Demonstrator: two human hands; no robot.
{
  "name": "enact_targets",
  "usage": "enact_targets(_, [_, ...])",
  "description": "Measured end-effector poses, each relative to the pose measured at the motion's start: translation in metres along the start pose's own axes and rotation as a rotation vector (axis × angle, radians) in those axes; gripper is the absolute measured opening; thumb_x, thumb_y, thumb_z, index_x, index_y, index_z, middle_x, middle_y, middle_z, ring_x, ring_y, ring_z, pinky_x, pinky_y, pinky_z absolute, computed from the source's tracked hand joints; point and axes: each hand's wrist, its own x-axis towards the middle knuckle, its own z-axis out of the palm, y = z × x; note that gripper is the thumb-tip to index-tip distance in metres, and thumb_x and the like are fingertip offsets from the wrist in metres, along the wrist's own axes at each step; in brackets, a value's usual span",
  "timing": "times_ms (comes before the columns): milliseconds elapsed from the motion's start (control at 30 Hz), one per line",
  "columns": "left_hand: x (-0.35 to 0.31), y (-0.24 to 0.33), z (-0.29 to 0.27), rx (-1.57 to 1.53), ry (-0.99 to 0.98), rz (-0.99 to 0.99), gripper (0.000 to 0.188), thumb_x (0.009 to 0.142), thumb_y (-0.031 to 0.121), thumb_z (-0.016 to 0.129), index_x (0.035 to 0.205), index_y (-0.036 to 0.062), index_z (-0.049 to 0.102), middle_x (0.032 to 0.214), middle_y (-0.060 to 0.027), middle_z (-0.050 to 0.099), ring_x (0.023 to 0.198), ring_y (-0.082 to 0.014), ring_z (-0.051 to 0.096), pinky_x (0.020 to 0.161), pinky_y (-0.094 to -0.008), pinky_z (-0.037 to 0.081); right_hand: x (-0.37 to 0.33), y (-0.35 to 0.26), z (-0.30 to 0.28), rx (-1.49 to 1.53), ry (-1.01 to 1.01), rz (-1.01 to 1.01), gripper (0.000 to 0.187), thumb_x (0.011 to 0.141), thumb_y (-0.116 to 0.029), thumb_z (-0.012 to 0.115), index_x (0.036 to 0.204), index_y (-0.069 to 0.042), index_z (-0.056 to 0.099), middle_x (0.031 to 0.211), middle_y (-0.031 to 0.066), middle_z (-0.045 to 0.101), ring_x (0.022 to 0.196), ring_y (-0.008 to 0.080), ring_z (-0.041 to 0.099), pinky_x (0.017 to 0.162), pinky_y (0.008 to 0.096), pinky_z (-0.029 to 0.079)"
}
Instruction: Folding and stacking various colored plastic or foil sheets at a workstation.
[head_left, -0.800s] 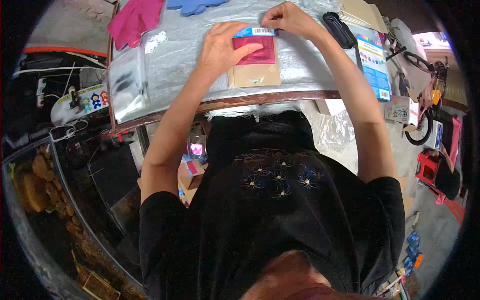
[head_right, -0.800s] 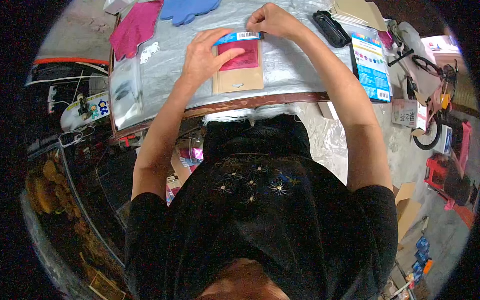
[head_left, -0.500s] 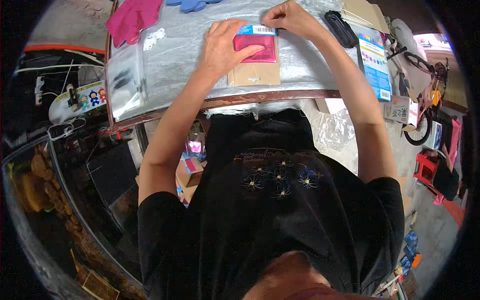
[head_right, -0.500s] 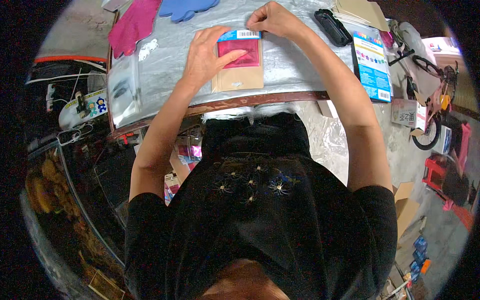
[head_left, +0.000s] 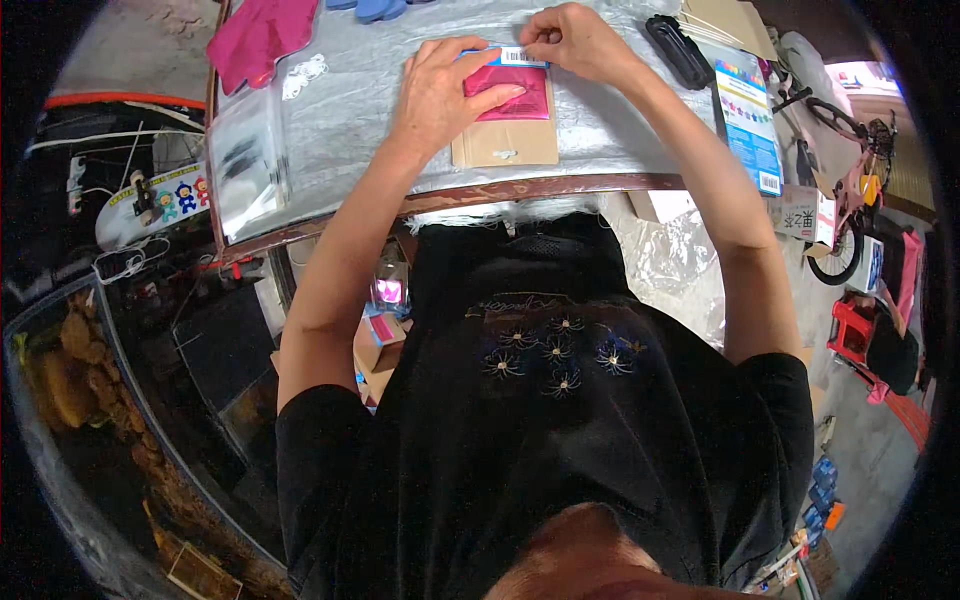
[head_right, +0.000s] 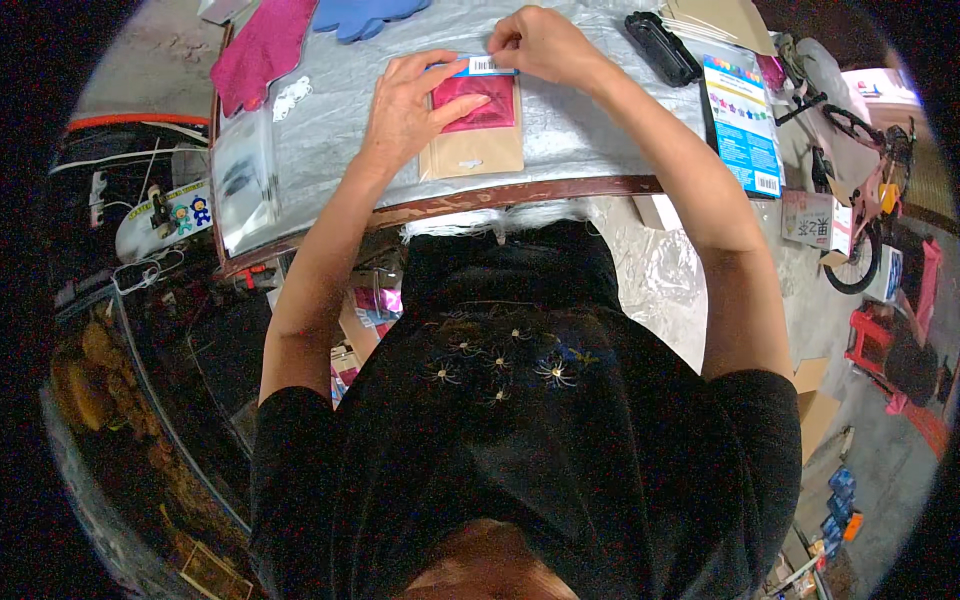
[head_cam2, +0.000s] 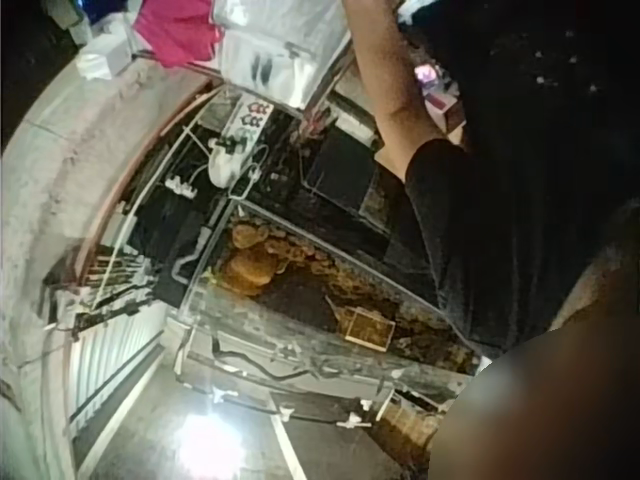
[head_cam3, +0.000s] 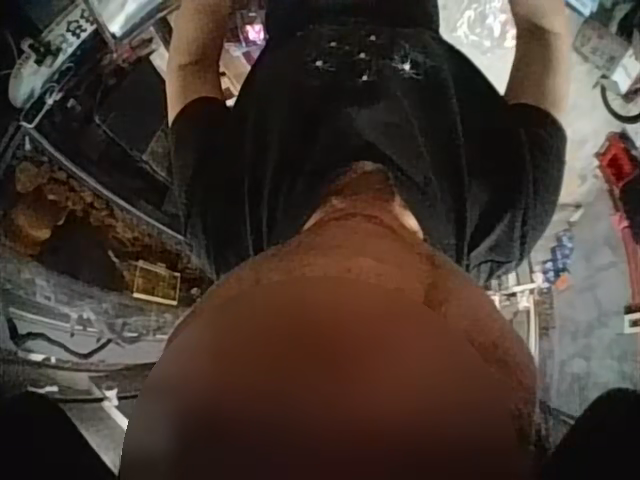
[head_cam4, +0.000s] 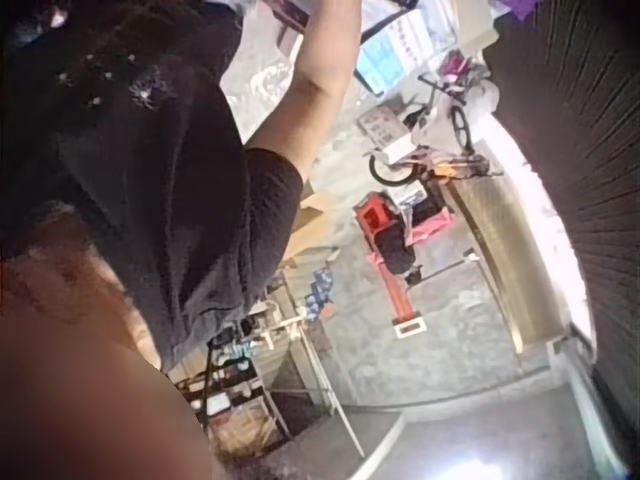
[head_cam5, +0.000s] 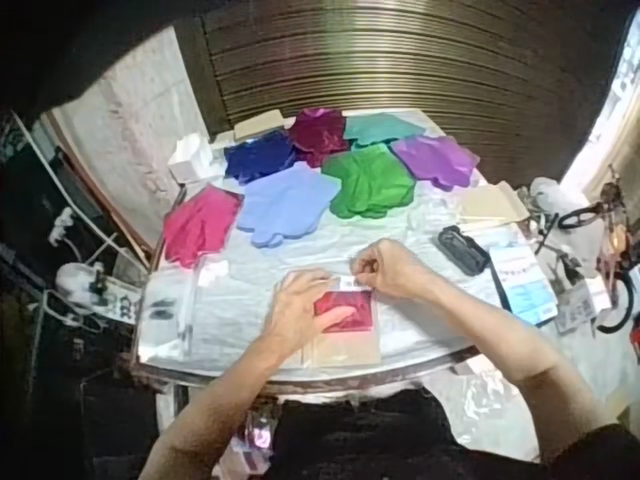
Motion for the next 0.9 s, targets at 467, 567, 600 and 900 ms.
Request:
enact_targets(467, [-0.003,0.006,-0.003,0.045,-0.017,0.027,0.049,0.079,0.052,0.081,0.111,0.0152,0.08,0.12,-0.003,0.066,0.112,-0.025,0.06,0.095,-0.0436,0.048,0.003,0.007,0.001,0.064,0.031,0.211,0.015,0.089,-0.017,0.071,0.09,-0.003,0.075,0.074,0.0067,0.07,0.069,0.0149,0.064,0.067,0.0323,0.051])
enact_targets(567, [-0.007,0.004,-0.004,0.051,-0.011,0.01,0.049,0.078,0.052,0.081,0.111,0.0153,0.08,0.119,-0.0023,0.066,0.111,-0.0249,0.06,0.095,-0.0432,0.049,-0.005,0.009,0.004,0.044,0.048,0.155,0.021,0.088,-0.02,0.071,0.098,-0.002,0.078,0.078,0.0107,0.074,0.073,0.0178,0.068,0.072,0.0337,0.054])
enact_targets(600, [-0.007,0.004,-0.004,0.05,-0.005,0.009,0.049,0.078,0.052,0.081,0.111,0.0153,0.08,0.119,-0.0021,0.066,0.111,-0.025,0.06,0.095,-0.043,0.049,-0.012,0.007,0.004,0.094,0.096,0.121,0.021,0.088,-0.02,0.072,0.096,-0.002,0.078,0.077,0.0096,0.073,0.071,0.0163,0.067,0.071,0.0326,0.054])
enact_targets(900, [-0.005,-0.003,-0.013,-0.306,-0.043,-0.146,0.04,0.083,0.039,0.082,0.114,0.0141,0.079,0.12,-0.006,0.068,0.111,-0.0281,0.06,0.097,-0.0394,0.049,-0.026,-0.004,0.015,0.143,0.179,0.234,0.016,0.091,-0.014,0.076,0.1,0.0,0.076,0.08,-0.0001,0.071,0.075,0.0059,0.061,0.069,0.0251,0.05])
